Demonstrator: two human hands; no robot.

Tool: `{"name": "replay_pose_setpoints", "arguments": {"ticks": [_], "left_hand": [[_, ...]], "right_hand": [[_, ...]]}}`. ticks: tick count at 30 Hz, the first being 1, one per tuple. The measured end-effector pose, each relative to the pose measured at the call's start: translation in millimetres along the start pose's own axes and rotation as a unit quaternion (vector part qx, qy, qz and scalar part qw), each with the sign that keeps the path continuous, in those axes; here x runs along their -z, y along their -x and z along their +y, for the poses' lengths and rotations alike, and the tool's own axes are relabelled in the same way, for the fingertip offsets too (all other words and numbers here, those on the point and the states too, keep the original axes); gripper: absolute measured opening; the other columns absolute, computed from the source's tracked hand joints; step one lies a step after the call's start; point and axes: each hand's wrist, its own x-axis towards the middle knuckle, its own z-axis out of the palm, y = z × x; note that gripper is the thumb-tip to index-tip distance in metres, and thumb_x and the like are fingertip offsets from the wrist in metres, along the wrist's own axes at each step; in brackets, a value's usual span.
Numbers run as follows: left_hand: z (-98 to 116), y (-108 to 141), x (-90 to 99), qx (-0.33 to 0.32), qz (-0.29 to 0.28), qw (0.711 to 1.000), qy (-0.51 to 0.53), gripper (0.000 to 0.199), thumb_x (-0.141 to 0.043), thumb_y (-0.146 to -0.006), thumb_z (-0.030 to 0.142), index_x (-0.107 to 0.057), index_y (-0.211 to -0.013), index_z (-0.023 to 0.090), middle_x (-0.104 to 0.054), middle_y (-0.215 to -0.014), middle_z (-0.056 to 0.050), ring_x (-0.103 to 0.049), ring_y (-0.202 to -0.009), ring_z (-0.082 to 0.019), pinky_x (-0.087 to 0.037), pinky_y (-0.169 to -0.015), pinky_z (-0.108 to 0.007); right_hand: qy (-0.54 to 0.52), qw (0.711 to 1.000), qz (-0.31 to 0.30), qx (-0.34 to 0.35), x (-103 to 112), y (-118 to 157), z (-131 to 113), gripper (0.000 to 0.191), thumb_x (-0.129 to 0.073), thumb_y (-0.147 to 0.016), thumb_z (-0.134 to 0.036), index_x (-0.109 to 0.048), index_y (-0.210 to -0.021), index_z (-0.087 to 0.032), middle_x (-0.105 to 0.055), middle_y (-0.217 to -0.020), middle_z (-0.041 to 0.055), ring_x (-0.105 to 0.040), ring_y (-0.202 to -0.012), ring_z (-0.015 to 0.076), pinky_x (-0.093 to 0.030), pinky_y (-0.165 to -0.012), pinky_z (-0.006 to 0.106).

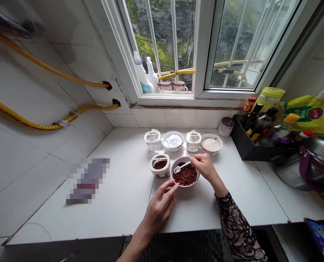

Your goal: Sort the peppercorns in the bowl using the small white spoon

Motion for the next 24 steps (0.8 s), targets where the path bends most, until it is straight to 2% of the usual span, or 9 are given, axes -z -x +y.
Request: {"name": "replay_pose_setpoints", "arguments": {"ticks": [4,7,9,12,14,16,20,24], "left_hand": [[0.2,-0.6,-0.1,-0.001,0.000,1.000,-0.001,0.056,-0.044,-0.094,-0.001,-0.049,-0.145,0.020,-0.059,-0.130,-0.016,-0.067,-0.113,-0.020,-0.063,-0.092,-0.030],[0.4,-0.9,-0.1,-0.004,-0.002,1.000,-0.001,0.058,-0.043,-0.093,-0.002,-0.048,-0.147,0.020,-0.058,-0.130,-0.016,-0.067,-0.115,-0.020,-0.063,-0.092,-0.030],[0.4,-0.9,-0.1,-0.006,-0.001,1.000,-0.002,0.060,-0.043,-0.093,-0.002,-0.047,-0.148,0.020,-0.058,-0.130,-0.016,-0.067,-0.113,-0.020,-0.063,-0.091,-0.031],[0.2,-0.7,-0.1,-0.008,0.000,1.000,0.000,0.062,-0.042,-0.093,-0.002,-0.045,-0.150,0.021,-0.058,-0.130,-0.016,-0.068,-0.111,-0.020,-0.063,-0.090,-0.031],[0.2,-0.9,0.2,-0.008,-0.001,1.000,-0.001,0.063,-0.042,-0.092,-0.002,-0.045,-0.150,0.021,-0.059,-0.130,-0.016,-0.068,-0.111,-0.020,-0.063,-0.090,-0.031],[0.3,-1.2,0.7,-0.008,-0.002,1.000,-0.004,0.062,-0.042,-0.092,-0.002,-0.045,-0.150,0.021,-0.059,-0.130,-0.016,-0.068,-0.111,-0.020,-0.063,-0.090,-0.031],[0.7,-1.4,1.2,-0.004,-0.005,1.000,-0.009,0.060,-0.042,-0.094,-0.001,-0.046,-0.149,0.021,-0.060,-0.130,-0.016,-0.067,-0.113,-0.021,-0.064,-0.090,-0.031],[0.9,-0.9,0.6,-0.002,-0.004,1.000,-0.004,0.057,-0.044,-0.094,0.000,-0.048,-0.147,0.021,-0.059,-0.130,-0.015,-0.067,-0.113,-0.020,-0.063,-0.092,-0.031]], "right_hand": [[-0.036,0.999,0.022,0.010,-6.8,0.6,-6.8,0.051,-0.051,-0.087,-0.060,-0.046,-0.053,-0.022,-0.038,-0.047,-0.0043,-0.030,-0.045,0.0099,-0.025,-0.044,0.026],[-0.035,0.996,0.064,0.044,-21.9,6.2,-15.2,0.046,-0.049,-0.094,-0.054,-0.051,-0.062,-0.021,-0.045,-0.053,-0.0030,-0.036,-0.049,0.0113,-0.030,-0.048,0.026],[0.036,0.983,0.106,0.145,-33.6,10.9,-20.0,0.040,-0.047,-0.100,-0.043,-0.054,-0.067,-0.021,-0.053,-0.058,-0.0006,-0.045,-0.054,0.0126,-0.035,-0.054,0.026],[0.166,0.934,0.098,0.301,-45.2,16.0,-23.4,0.035,-0.045,-0.102,-0.029,-0.058,-0.071,-0.019,-0.060,-0.062,0.0022,-0.050,-0.056,0.0133,-0.036,-0.059,0.027],[0.204,0.908,0.097,0.353,-45.4,17.0,-23.6,0.033,-0.045,-0.103,-0.025,-0.061,-0.075,-0.018,-0.063,-0.064,0.0034,-0.051,-0.056,0.0135,-0.036,-0.059,0.028],[0.193,0.912,0.111,0.345,-39.3,16.3,-22.4,0.033,-0.045,-0.103,-0.025,-0.060,-0.075,-0.019,-0.062,-0.063,0.0027,-0.051,-0.056,0.0133,-0.037,-0.059,0.027],[0.122,0.960,0.114,0.226,-17.5,11.8,-16.2,0.042,-0.047,-0.101,-0.035,-0.049,-0.061,-0.021,-0.049,-0.054,-0.0021,-0.041,-0.050,0.0110,-0.033,-0.052,0.026],[0.122,0.983,0.022,0.132,-6.9,8.7,-8.9,0.046,-0.049,-0.093,-0.041,-0.036,-0.053,-0.022,-0.035,-0.048,-0.0045,-0.032,-0.049,0.0099,-0.025,-0.048,0.026]]}}
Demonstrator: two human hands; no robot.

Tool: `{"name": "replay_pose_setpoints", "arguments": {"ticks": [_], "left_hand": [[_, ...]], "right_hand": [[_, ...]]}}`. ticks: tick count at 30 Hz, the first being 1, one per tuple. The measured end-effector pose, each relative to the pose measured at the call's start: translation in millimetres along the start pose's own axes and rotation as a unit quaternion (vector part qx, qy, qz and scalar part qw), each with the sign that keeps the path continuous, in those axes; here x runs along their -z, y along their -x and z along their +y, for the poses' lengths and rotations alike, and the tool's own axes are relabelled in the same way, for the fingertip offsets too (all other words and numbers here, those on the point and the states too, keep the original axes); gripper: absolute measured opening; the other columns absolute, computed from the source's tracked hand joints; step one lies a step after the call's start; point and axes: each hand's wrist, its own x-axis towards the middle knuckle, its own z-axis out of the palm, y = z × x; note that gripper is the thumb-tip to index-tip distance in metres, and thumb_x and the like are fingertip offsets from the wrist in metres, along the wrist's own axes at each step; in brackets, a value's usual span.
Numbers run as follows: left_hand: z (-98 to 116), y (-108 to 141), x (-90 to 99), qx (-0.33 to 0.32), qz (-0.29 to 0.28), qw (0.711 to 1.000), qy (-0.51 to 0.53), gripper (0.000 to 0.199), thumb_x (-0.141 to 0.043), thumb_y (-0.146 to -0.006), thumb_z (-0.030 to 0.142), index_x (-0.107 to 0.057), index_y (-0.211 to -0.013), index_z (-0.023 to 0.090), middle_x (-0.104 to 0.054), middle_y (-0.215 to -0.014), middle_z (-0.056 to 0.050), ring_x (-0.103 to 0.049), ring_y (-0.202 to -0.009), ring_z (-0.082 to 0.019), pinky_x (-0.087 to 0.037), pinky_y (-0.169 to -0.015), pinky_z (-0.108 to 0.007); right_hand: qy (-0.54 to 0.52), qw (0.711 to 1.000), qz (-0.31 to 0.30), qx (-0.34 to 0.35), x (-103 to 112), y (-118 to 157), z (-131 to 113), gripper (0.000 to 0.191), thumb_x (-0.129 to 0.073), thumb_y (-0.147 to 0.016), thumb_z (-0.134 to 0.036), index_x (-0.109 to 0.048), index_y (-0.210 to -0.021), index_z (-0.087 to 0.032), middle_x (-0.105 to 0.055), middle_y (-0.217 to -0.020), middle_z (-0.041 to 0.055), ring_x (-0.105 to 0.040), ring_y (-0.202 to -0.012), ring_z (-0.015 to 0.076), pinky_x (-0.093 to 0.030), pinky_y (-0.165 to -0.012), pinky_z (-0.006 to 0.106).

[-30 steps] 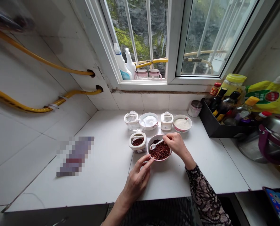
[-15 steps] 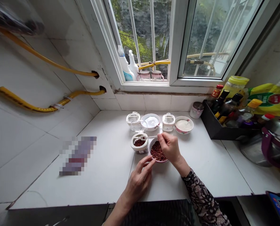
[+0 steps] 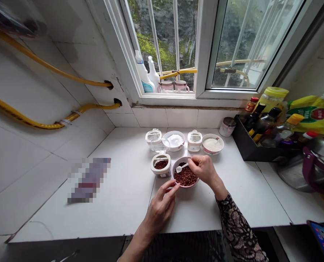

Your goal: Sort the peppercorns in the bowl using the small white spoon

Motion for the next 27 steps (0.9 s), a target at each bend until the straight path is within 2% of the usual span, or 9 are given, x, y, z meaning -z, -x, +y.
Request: {"name": "replay_pose_setpoints", "arguments": {"ticks": [5,10,21,27], "left_hand": [[-0.1,0.1,-0.4,-0.002,0.006,1.000,0.003,0.056,-0.044,-0.094,-0.001,-0.049,-0.146,0.020,-0.058,-0.130,-0.015,-0.065,-0.116,-0.020,-0.063,-0.093,-0.031],[0.2,-0.2,0.2,-0.002,0.005,1.000,0.000,0.056,-0.044,-0.095,0.000,-0.049,-0.146,0.021,-0.058,-0.130,-0.016,-0.066,-0.115,-0.021,-0.063,-0.092,-0.032],[0.2,0.7,-0.2,0.007,-0.001,1.000,0.002,0.055,-0.043,-0.096,0.001,-0.047,-0.147,0.023,-0.059,-0.130,-0.015,-0.067,-0.114,-0.020,-0.064,-0.091,-0.032],[-0.5,0.1,-1.4,0.000,0.010,1.000,0.006,0.058,-0.044,-0.095,0.000,-0.047,-0.148,0.022,-0.058,-0.131,-0.015,-0.066,-0.116,-0.020,-0.063,-0.093,-0.032]], "right_hand": [[0.022,0.998,-0.054,-0.027,-7.5,1.8,-3.4,0.042,-0.050,-0.085,-0.037,-0.030,-0.052,-0.021,-0.030,-0.047,-0.0050,-0.025,-0.049,0.0095,-0.019,-0.050,0.028],[-0.032,0.995,-0.052,-0.080,-4.9,0.8,-3.2,0.041,-0.049,-0.083,-0.042,-0.033,-0.051,-0.022,-0.031,-0.049,-0.0041,-0.029,-0.051,0.0105,-0.021,-0.049,0.027],[-0.084,0.988,-0.036,-0.121,3.8,-3.6,5.0,0.045,-0.049,-0.084,-0.049,-0.040,-0.049,-0.022,-0.034,-0.048,-0.0036,-0.030,-0.049,0.0101,-0.023,-0.046,0.026],[-0.080,0.987,-0.019,-0.136,4.5,-3.3,11.2,0.043,-0.051,-0.081,-0.046,-0.034,-0.049,-0.023,-0.032,-0.049,-0.0036,-0.028,-0.050,0.0097,-0.021,-0.045,0.025]]}}
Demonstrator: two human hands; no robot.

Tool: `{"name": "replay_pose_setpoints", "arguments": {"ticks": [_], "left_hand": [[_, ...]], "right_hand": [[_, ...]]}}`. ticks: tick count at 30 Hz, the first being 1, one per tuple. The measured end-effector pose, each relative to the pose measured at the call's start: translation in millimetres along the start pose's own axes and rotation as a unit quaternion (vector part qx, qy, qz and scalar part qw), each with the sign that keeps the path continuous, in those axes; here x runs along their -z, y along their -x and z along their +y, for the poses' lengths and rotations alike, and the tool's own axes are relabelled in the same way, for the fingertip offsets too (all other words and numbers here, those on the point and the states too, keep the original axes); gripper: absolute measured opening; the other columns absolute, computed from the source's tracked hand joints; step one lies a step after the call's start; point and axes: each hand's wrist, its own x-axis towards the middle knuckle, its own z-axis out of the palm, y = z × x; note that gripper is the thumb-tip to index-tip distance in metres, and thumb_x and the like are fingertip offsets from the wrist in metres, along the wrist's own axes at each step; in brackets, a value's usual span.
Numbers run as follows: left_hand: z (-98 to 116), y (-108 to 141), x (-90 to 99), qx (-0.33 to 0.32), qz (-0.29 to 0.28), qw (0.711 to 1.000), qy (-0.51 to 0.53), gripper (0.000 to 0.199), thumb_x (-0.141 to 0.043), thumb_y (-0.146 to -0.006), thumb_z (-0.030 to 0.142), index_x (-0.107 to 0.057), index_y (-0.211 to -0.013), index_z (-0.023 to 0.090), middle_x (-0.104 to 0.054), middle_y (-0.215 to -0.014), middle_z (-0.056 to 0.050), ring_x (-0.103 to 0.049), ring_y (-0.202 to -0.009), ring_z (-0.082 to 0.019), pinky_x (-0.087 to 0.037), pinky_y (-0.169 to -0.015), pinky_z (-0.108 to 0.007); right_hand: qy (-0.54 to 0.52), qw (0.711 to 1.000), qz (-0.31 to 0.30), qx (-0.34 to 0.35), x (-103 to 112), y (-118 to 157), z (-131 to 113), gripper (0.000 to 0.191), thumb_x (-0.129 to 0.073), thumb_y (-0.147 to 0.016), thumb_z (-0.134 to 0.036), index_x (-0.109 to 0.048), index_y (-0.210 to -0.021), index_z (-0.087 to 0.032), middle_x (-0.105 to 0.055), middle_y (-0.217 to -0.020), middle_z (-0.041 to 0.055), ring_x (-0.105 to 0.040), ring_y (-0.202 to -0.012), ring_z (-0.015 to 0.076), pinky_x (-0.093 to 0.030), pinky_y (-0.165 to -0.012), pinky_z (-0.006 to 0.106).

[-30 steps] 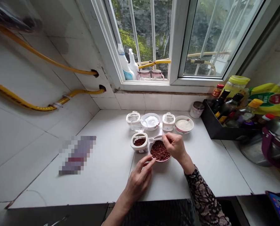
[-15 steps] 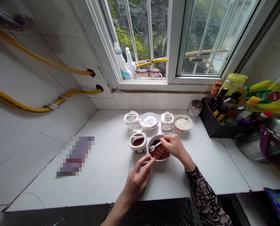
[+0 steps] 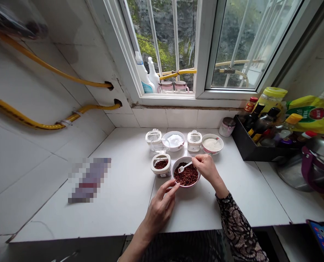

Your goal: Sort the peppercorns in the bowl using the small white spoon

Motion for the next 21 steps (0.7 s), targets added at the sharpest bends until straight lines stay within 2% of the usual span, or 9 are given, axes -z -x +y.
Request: {"name": "replay_pose_setpoints", "arguments": {"ticks": [21], "left_hand": [[-0.1,1.3,-0.4,0.003,-0.005,1.000,-0.005,0.059,-0.043,-0.095,0.001,-0.044,-0.151,0.023,-0.060,-0.131,-0.015,-0.067,-0.115,-0.021,-0.063,-0.092,-0.032]], "right_hand": [[0.006,1.000,0.011,0.002,-0.5,-1.3,3.8,0.042,-0.051,-0.079,-0.044,-0.032,-0.048,-0.023,-0.029,-0.050,-0.0037,-0.027,-0.051,0.0095,-0.019,-0.045,0.025]]}}
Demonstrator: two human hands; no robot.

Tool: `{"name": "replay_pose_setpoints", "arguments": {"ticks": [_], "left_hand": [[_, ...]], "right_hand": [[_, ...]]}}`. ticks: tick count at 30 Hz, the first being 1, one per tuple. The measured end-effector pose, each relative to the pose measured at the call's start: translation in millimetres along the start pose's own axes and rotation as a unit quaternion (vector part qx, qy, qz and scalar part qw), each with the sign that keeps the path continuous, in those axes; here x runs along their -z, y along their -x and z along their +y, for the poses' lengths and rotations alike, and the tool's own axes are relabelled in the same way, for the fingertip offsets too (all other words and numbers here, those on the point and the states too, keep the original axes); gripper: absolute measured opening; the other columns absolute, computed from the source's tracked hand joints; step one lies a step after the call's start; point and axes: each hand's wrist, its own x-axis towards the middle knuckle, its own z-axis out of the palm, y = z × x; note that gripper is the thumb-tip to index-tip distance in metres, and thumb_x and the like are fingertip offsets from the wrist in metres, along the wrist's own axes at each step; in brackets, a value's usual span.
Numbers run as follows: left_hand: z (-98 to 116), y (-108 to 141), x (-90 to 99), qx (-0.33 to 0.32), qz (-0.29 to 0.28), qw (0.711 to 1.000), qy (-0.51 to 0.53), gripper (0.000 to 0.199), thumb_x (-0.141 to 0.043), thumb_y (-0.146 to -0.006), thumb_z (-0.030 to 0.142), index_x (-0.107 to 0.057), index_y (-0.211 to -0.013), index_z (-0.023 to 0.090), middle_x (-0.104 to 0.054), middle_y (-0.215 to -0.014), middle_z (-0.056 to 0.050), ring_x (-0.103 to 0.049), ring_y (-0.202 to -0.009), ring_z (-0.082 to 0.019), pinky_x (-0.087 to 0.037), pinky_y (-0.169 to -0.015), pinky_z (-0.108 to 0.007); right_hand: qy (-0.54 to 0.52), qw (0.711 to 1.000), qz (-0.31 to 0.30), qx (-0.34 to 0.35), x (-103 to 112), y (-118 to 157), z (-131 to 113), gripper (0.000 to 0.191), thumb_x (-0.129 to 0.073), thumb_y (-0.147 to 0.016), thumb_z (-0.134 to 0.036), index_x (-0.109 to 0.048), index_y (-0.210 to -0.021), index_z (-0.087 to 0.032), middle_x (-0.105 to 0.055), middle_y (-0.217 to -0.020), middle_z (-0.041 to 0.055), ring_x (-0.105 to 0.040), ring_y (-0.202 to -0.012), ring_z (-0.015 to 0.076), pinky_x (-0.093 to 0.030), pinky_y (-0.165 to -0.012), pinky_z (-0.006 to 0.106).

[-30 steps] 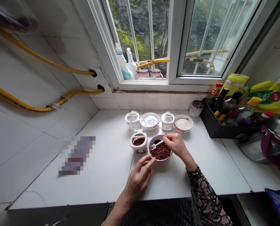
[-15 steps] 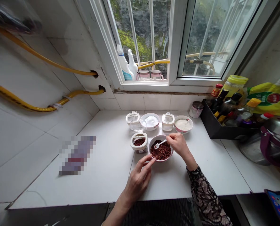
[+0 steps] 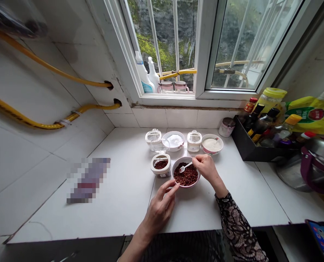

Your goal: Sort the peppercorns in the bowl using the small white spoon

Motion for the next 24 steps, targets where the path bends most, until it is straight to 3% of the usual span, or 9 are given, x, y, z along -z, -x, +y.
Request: {"name": "replay_pose_setpoints", "arguments": {"ticks": [10,17,24], "left_hand": [[0.8,-0.8,0.3,-0.001,0.001,1.000,-0.001,0.059,-0.044,-0.094,0.000,-0.047,-0.149,0.021,-0.060,-0.131,-0.015,-0.067,-0.116,-0.020,-0.062,-0.093,-0.031],[0.4,-1.3,0.6,0.000,-0.001,1.000,0.003,0.059,-0.042,-0.096,0.001,-0.044,-0.151,0.023,-0.060,-0.131,-0.015,-0.066,-0.118,-0.022,-0.064,-0.091,-0.033],[0.9,-2.9,2.0,-0.012,0.001,1.000,-0.003,0.062,-0.042,-0.093,-0.002,-0.044,-0.150,0.021,-0.058,-0.131,-0.016,-0.064,-0.121,-0.022,-0.063,-0.093,-0.033]], "right_hand": [[-0.025,1.000,0.003,-0.008,-0.4,-0.7,1.7,0.043,-0.054,-0.077,-0.045,-0.033,-0.047,-0.022,-0.029,-0.049,-0.0043,-0.027,-0.050,0.0090,-0.019,-0.045,0.024],[-0.074,0.997,0.002,-0.004,1.1,-2.9,-0.3,0.049,-0.056,-0.081,-0.054,-0.038,-0.047,-0.023,-0.033,-0.044,-0.0049,-0.027,-0.043,0.0086,-0.021,-0.041,0.025],[-0.089,0.994,0.040,0.055,-21.2,4.5,-21.7,0.048,-0.052,-0.093,-0.055,-0.047,-0.058,-0.022,-0.041,-0.050,-0.0039,-0.034,-0.047,0.0109,-0.030,-0.046,0.026]]}}
